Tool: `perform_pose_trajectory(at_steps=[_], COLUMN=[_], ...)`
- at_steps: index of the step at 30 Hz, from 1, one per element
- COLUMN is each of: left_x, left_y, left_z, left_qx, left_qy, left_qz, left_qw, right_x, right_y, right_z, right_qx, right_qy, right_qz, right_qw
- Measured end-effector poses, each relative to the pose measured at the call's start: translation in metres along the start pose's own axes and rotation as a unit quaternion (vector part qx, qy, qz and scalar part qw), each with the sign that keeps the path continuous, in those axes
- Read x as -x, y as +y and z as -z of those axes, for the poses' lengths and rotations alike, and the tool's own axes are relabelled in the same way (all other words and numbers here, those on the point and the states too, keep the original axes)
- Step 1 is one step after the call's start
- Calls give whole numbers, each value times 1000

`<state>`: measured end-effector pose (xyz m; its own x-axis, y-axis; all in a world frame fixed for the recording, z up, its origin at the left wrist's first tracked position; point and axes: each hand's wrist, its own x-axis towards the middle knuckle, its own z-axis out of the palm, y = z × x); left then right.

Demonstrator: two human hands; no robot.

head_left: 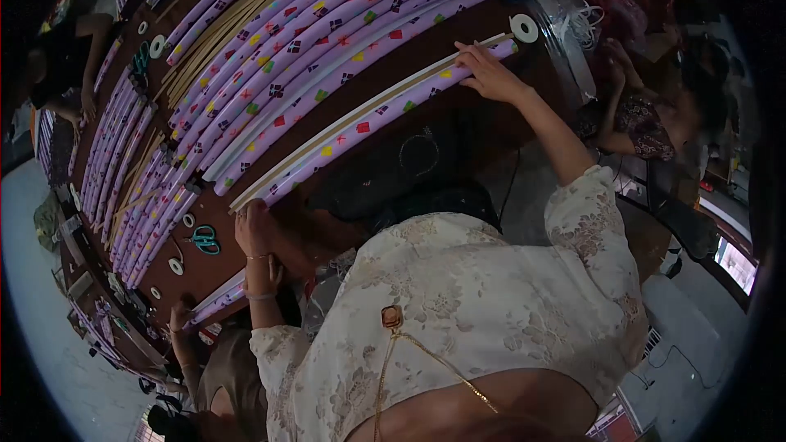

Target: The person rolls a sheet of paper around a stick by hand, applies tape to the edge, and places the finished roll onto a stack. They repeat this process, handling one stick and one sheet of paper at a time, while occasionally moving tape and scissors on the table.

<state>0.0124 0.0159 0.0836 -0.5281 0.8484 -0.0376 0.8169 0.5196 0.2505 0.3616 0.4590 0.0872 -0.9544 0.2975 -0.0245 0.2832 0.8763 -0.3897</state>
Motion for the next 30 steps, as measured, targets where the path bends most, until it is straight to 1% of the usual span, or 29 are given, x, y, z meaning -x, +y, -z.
perform_pose_trajectory(at_steps=[2,6,9,11,12,14,17,18,20,21,23,24,25,27,29,30], left_x=[1,4,7,5,5,5,4,3,2,3,1,1,0,-2,-5,-7], left_y=[-1,-6,10,10,6,4,1,1,-4,0,-1,-3,-5,-7,-8,-8], left_z=[-2,-13,-15,-16,-19,-20,-20,-16,-21,-17,-17,-17,-19,-20,-17,-15], left_qx=[24,-15,-18,-20,-14,1,9,26,-15,-36,-29,-38,-43,-43,-62,-40], left_qy=[17,43,74,80,84,98,90,89,122,107,120,97,97,109,97,100], left_qz=[-20,-57,-46,-34,-28,-24,-21,-26,-57,-30,-47,-39,-32,-46,-46,-57], left_qw=[999,997,996,996,996,995,996,995,991,993,991,994,994,992,992,993], right_x=[-1,-3,-4,-6,-5,-6,-7,-8,-9,-9,-9,-8,-8,-9,-11,-12], right_y=[1,0,2,3,4,-2,-1,-3,-7,-7,-5,-4,-3,0,0,1], right_z=[-1,1,-2,-1,-5,1,-1,0,0,-1,-4,-5,-6,-6,-5,-4], right_qx=[-7,4,6,1,-9,0,11,29,39,32,46,32,27,41,52,50], right_qy=[-6,-14,-24,-61,-57,-58,-60,-52,-33,-33,-22,-26,-26,-22,-23,-25], right_qz=[6,2,-3,-27,-51,-41,-22,-25,-22,-12,-17,-24,-17,-10,-6,-3], right_qw=[1000,1000,1000,998,997,997,998,998,998,999,999,999,999,999,998,998])
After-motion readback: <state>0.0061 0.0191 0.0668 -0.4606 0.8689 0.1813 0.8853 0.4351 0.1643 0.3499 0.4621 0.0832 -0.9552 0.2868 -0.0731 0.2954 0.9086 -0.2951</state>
